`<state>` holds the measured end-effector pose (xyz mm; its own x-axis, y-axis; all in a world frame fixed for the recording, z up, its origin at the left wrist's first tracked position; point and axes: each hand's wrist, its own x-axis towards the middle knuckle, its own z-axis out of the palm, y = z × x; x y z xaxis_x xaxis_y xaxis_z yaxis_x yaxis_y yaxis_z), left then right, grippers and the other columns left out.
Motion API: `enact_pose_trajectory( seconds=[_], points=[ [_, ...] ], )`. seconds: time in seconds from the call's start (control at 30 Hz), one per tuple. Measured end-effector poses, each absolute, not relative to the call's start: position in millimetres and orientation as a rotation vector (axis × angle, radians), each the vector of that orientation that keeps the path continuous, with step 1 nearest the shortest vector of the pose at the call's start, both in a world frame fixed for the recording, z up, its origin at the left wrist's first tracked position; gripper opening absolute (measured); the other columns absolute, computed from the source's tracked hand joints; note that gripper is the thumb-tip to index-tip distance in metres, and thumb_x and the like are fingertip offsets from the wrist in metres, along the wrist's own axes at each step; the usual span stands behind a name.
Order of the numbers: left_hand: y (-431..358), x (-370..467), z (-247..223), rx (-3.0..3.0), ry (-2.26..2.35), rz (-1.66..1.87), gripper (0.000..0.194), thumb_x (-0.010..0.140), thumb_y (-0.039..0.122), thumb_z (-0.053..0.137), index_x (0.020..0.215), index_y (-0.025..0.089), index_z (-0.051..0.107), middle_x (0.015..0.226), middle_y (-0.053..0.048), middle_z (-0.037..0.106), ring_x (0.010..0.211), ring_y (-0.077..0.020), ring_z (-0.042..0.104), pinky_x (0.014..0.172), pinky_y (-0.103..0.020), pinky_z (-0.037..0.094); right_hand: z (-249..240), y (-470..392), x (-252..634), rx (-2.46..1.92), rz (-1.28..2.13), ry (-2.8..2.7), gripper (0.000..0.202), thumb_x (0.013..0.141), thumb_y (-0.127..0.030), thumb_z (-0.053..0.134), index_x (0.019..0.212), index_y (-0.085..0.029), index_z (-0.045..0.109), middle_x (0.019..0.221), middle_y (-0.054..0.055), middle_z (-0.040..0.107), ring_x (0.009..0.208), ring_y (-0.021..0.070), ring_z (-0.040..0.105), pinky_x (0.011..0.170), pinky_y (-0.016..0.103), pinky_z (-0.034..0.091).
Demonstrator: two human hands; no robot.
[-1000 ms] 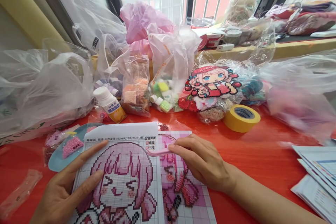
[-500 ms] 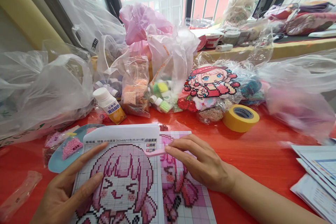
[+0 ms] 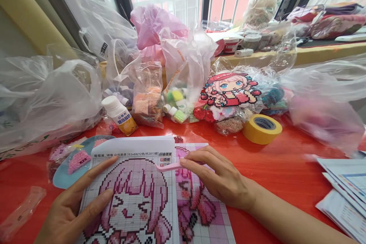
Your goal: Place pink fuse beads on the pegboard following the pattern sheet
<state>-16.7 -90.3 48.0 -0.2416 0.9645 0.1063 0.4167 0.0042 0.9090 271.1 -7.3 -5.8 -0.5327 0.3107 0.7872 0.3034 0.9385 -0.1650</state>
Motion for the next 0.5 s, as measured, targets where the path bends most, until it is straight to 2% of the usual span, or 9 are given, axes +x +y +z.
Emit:
enact_pose_trajectory(
  seconds=[0.3,0.5],
  points=[
    [-90.5,-16.6,47.7,1.432,1.716,1.211,0.040,0.079,0.046,0.069,0.118,0.043,0.069,0.125,0.010,0.071,0.120,-0.0225,0.063,0.103,-0.028,0.048,-7.4,-6.7,272.1,-0.436,0.011,-2.164,0.044,0.088,0.004,0.044,0.129,-0.009,0.053,0.105,0.012,0.060,0.099,0.0176,0.058,0.082,0.031,0.052],
    [-89.7,-16.9,48.2,1.411,1.706,1.219,0.040,0.078,0.047,0.069,0.118,0.042,0.070,0.124,0.008,0.072,0.117,-0.0232,0.065,0.104,-0.031,0.049,-4.8,-6.7,269.9,-0.465,-0.045,-2.118,0.043,0.087,0.005,0.047,0.126,-0.010,0.054,0.097,0.009,0.062,0.089,0.0157,0.059,0.073,0.029,0.053]
  ],
)
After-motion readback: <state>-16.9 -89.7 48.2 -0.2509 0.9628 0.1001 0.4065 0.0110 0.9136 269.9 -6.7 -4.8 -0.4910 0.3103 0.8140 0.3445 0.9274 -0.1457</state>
